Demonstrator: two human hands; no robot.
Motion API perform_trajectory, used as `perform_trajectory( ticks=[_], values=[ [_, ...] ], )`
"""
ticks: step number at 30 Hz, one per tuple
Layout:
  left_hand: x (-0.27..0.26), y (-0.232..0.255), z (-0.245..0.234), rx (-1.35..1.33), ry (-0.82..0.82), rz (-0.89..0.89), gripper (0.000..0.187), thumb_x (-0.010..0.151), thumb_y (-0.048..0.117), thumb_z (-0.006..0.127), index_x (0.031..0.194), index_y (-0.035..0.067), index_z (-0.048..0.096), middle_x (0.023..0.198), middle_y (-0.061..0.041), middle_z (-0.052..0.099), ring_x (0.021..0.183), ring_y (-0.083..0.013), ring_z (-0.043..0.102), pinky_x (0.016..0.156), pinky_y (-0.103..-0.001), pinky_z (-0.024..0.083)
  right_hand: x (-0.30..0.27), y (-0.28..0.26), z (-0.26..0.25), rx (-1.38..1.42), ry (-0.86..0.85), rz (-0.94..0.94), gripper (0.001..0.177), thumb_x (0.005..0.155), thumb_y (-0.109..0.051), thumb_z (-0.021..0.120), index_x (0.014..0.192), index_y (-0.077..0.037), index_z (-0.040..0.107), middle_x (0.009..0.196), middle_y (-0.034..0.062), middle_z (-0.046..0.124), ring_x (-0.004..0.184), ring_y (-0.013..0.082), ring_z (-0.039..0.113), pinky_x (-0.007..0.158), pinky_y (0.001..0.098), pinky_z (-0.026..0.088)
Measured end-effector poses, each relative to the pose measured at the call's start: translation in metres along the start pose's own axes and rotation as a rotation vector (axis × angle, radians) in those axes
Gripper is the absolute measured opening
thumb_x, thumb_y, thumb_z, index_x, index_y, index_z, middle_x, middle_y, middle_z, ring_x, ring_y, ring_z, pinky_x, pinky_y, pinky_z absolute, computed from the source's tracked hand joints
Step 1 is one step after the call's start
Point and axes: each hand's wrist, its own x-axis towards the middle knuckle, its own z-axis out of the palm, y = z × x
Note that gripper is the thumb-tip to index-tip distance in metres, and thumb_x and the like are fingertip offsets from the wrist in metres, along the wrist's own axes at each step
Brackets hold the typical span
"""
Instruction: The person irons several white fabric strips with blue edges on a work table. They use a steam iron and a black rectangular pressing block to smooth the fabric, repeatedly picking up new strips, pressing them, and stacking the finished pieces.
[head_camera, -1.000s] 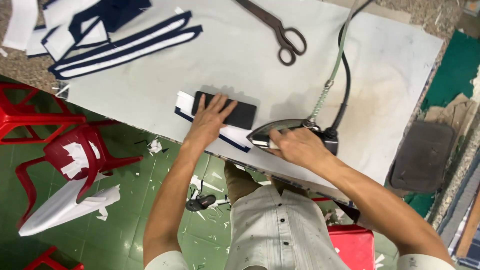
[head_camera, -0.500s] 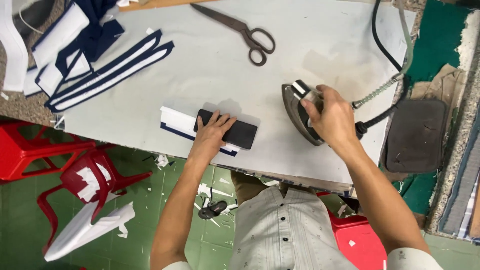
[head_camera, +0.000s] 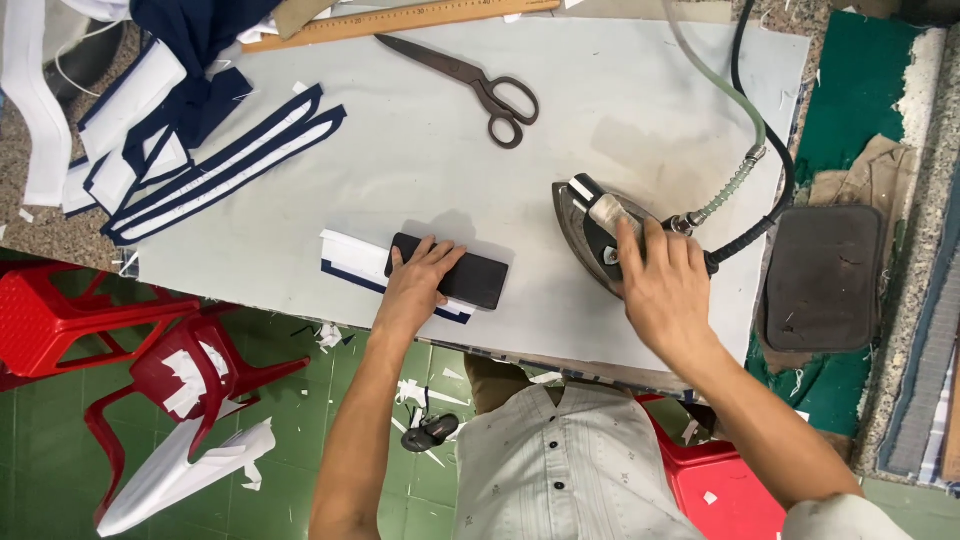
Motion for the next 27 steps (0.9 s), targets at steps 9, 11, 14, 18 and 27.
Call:
perform_trajectory(
  ticks=[9, 11, 14, 18, 27],
  values=[
    [0.002, 0.001, 0.0, -0.026, 0.018, -0.015, 0.093, 0.074, -0.001, 0.084, 0.154, 0.028, 0.046, 0.157, -0.002, 0.049, 0.153, -0.0273, 0.028, 0.121, -0.069, 0.005, 0.067, -0.012, -0.008, 0.2, -0.234, 0.164, 0.062, 0.096, -0.031, 0.068, 0.144, 0.0, 0.045, 0.097, 0.0198, 0.069, 0.079, 0.0345, 0.074, 0.065, 0.0463, 0.059],
    [0.001, 0.001, 0.0, -0.024, 0.019, -0.018, 0.093, 0.074, -0.001, 0.084, 0.154, 0.028, 0.046, 0.157, -0.002, 0.049, 0.153, -0.0272, 0.028, 0.122, -0.069, 0.005, 0.066, -0.013, -0.009, 0.19, -0.231, 0.168, 0.061, 0.096, -0.032, 0.068, 0.143, -0.001, 0.045, 0.097, 0.0191, 0.069, 0.08, 0.0339, 0.073, 0.065, 0.0455, 0.06],
    [0.002, 0.001, 0.0, -0.016, 0.015, -0.021, 0.093, 0.074, -0.001, 0.084, 0.154, 0.028, 0.046, 0.157, -0.001, 0.049, 0.153, -0.0272, 0.029, 0.122, -0.069, 0.006, 0.066, -0.015, -0.016, 0.178, -0.219, 0.17, 0.06, 0.095, -0.032, 0.069, 0.142, -0.001, 0.046, 0.095, 0.0181, 0.069, 0.081, 0.0329, 0.073, 0.066, 0.0439, 0.06],
    [0.004, -0.002, 0.003, 0.01, 0.006, -0.021, 0.092, 0.074, 0.001, 0.084, 0.154, 0.027, 0.046, 0.157, -0.001, 0.049, 0.153, -0.0269, 0.028, 0.122, -0.069, 0.007, 0.068, -0.015, -0.022, 0.188, -0.205, 0.172, 0.057, 0.096, -0.031, 0.068, 0.141, -0.001, 0.047, 0.092, 0.0179, 0.068, 0.08, 0.0328, 0.073, 0.066, 0.0428, 0.06],
    [-0.001, 0.01, -0.005, 0.118, -0.029, -0.001, 0.088, 0.081, 0.005, 0.081, 0.156, 0.025, 0.041, 0.158, -0.002, 0.046, 0.153, -0.0283, 0.028, 0.121, -0.071, 0.011, 0.067, -0.014, -0.017, 0.147, -0.148, 0.16, 0.057, 0.093, -0.032, 0.071, 0.137, -0.002, 0.051, 0.087, 0.0146, 0.068, 0.075, 0.0293, 0.073, 0.064, 0.0385, 0.06]
  ],
)
